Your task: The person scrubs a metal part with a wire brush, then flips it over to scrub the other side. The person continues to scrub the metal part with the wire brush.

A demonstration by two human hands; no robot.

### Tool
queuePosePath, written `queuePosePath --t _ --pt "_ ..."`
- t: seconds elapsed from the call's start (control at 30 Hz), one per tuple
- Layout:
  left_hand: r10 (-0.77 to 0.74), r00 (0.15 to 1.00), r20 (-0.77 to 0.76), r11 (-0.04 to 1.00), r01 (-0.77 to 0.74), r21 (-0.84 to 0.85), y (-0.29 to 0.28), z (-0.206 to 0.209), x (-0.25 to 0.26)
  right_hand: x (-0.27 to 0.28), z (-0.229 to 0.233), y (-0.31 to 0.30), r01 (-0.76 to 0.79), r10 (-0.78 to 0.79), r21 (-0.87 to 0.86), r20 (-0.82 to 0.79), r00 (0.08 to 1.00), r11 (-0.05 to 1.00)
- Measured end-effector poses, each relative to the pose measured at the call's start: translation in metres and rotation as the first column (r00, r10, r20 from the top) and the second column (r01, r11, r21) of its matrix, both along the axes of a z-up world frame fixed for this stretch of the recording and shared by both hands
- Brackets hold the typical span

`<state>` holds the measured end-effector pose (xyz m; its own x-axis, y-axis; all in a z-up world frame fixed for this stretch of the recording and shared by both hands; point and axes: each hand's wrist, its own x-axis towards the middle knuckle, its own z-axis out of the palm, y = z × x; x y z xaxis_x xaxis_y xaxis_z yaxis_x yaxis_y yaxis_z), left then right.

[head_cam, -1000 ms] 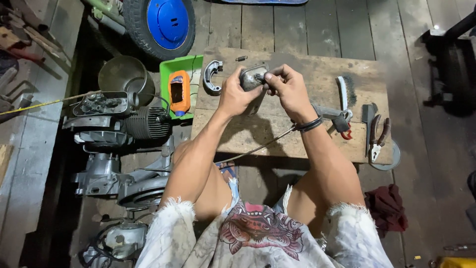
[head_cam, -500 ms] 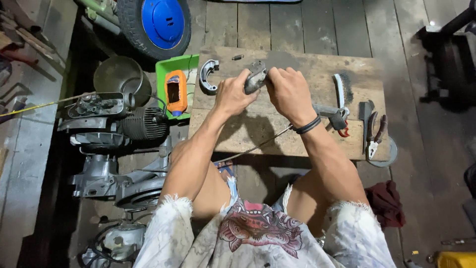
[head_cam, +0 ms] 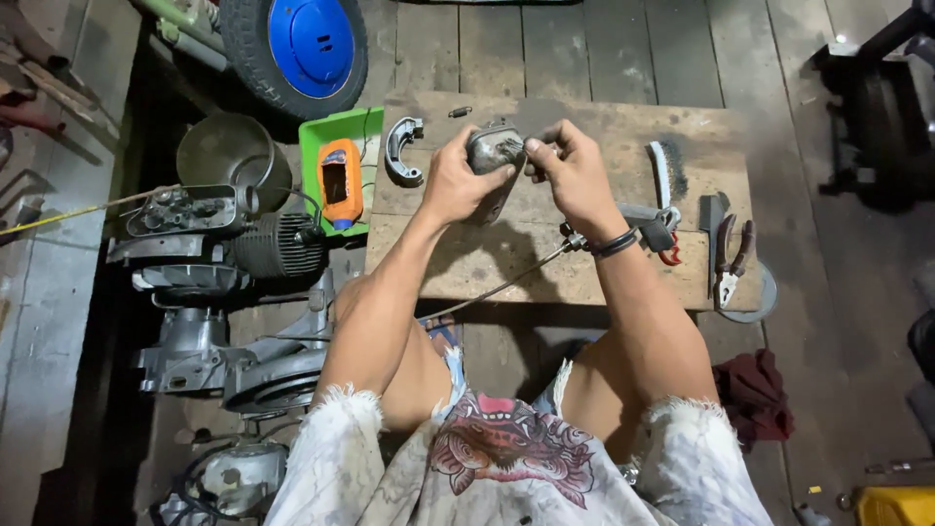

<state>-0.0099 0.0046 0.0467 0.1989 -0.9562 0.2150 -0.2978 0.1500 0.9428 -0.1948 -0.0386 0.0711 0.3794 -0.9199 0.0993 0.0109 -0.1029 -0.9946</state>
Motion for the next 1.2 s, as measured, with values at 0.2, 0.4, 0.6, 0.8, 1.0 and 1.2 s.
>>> queuePosePath --t 0.2,0.4,0.6,0.8,1.0,1.2 --pt "0.007 1.0 -0.012 1.0 -0.007 -0.005 0.007 0.0 0.0 0.002 -0.007 -0.001 0.003 -0.042 -0.137 -0.28 0.959 0.991" --pt "-0.037 0.921 0.388 0.999 0.049 -0.022 0.002 -0.016 0.005 -0.006 0.007 0.006 -0.223 -0.335 -0.62 -0.652 0.68 0.752" --pt "-0.161 0.754 0.637 0.986 0.097 0.134 -0.006 -0.023 0.002 -0.011 -0.02 0.007 -0.33 -0.685 -0.872 -0.488 0.541 0.36" --pt "-0.074 0.923 0.377 0.997 0.071 0.024 -0.004 0.012 -0.022 -0.044 0.0 0.0 0.11 -0.188 -0.343 -0.204 0.961 0.933" --pt "-0.109 0.993 0.042 0.99 0.112 -0.08 -0.022 0.016 -0.074 -0.075 0.001 -0.001 0.169 -0.214 -0.284 -0.135 0.968 0.944" --pt "-0.241 0.969 0.06 0.949 0.248 -0.195 -0.032 0.008 -0.116 -0.123 0.006 0.01 0.262 -0.285 -0.13 -0.217 0.934 0.956"
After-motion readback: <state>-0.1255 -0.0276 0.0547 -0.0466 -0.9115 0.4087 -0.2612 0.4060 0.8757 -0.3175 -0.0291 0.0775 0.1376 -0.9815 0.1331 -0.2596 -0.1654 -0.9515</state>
